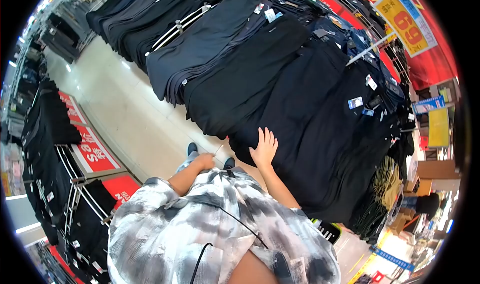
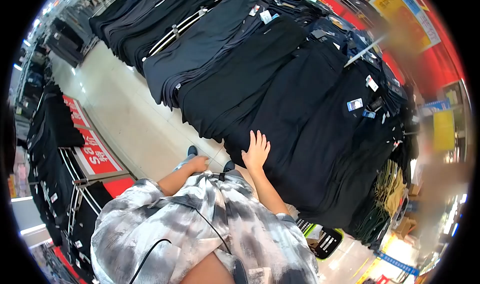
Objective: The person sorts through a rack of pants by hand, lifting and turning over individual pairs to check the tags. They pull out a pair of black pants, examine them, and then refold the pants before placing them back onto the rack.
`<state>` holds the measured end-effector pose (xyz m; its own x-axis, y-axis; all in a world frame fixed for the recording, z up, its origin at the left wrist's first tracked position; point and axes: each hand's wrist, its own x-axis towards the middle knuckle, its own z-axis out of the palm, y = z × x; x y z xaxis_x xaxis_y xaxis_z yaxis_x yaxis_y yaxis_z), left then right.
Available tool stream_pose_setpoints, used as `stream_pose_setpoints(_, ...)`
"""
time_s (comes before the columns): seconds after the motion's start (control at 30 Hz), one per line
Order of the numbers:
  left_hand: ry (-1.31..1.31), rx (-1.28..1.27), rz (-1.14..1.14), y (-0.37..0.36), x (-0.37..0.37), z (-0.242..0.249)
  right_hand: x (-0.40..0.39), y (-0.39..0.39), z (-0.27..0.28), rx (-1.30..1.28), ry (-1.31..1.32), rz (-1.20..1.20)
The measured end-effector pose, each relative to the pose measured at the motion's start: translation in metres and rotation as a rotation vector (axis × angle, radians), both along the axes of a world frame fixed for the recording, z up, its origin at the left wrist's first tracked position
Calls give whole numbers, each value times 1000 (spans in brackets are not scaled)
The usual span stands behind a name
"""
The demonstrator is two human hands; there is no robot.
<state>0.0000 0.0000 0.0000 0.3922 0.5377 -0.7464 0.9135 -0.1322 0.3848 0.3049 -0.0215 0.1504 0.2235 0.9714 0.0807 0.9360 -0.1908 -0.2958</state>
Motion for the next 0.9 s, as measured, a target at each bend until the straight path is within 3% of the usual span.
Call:
stream_pose_setpoints(0.07,24,-39,-86,23,-31,-19,-8,8,-1,27,-16,-42)
stream_pose_setpoints(0.1,-29,-174,-102,-11,-32,-75,4,-20,13,-21,-99,-67)
stream_pose_setpoints(0.23,-2,-140,244,40,-111,-42,-24,-3,5,49,-139,-172)
stream_pose_setpoints(0.37,-221,-48,462,54,-162,-16,-37,1,-2,35,-146,-268)
stream_pose_setpoints(0.57,-313,-149,561,64,-251,-63,-47,11,-1,-89,-168,-362)
stream_pose_setpoints(0.67,-348,-151,537,69,-291,-48,-55,20,0,-199,-168,-463)
stream_pose_setpoints(0.77,-299,-319,598,65,-337,-90,-61,29,-6,-247,-177,-547)
stream_pose_setpoints(0.8,-309,-442,642,70,-344,-82,-59,32,-10,-255,-160,-567)
stream_pose_setpoints(0.9,-415,-439,632,77,-351,-44,-43,33,-16,-246,-26,-584)
